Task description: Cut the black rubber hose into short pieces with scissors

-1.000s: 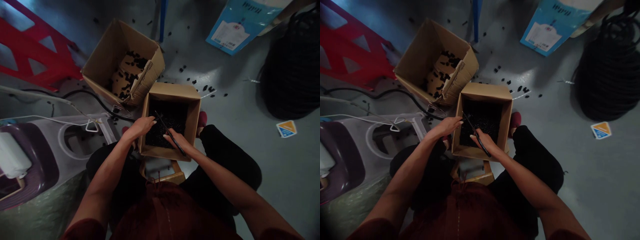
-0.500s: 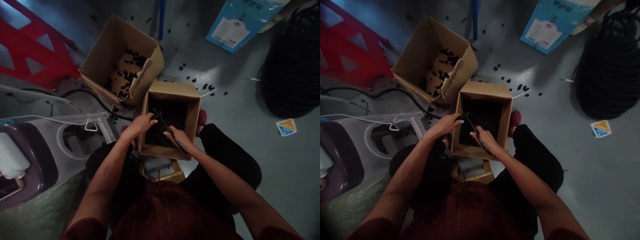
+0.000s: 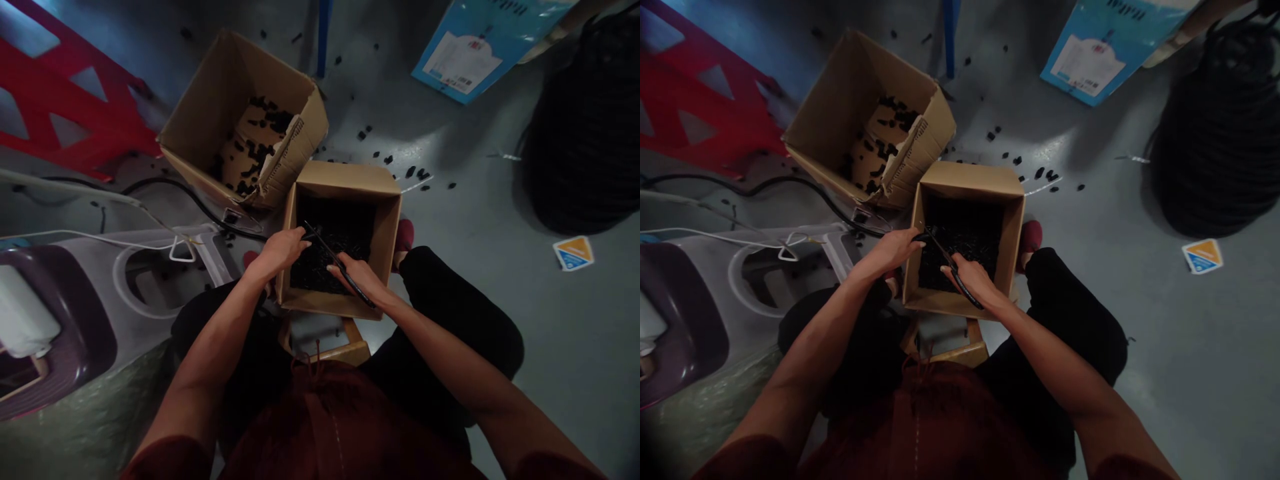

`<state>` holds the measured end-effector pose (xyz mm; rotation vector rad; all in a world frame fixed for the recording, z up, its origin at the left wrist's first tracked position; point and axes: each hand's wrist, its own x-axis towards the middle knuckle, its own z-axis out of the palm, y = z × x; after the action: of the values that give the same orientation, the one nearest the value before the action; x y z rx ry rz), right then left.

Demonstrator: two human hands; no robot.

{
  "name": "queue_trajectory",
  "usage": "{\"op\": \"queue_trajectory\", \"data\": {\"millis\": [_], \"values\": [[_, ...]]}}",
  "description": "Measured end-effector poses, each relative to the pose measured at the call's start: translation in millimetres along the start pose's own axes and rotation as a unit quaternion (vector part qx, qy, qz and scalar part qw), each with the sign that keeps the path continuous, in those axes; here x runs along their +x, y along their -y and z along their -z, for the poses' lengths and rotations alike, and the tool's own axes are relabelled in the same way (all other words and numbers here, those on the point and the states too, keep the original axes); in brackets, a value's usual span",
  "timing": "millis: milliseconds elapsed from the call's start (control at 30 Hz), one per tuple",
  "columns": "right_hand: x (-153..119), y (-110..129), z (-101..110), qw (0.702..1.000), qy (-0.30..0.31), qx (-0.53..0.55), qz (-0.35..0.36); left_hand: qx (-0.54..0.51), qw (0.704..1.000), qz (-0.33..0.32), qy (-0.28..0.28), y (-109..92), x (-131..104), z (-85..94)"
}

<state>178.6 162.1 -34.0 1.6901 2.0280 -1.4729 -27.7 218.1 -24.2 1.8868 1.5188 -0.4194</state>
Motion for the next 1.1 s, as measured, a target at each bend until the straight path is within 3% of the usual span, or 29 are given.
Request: {"op": "queue_trajectory", "data": {"millis": [300,600,1100], "values": [[6,3,6,0.996,0.021,0.091,-0.007,-0.083,0.995,-0.043,-0.038,2,-4,19.7],[3,3,9,0.995,-0.018,0.101,-0.001,-0.209,0.975,-0.069,-0.005,-3,-8,21.9],[0,0,1,0.998,-0.033,0.055,0.002,-0.075,0.996,-0.04,-0.012,-5,-1,12.3]]}}
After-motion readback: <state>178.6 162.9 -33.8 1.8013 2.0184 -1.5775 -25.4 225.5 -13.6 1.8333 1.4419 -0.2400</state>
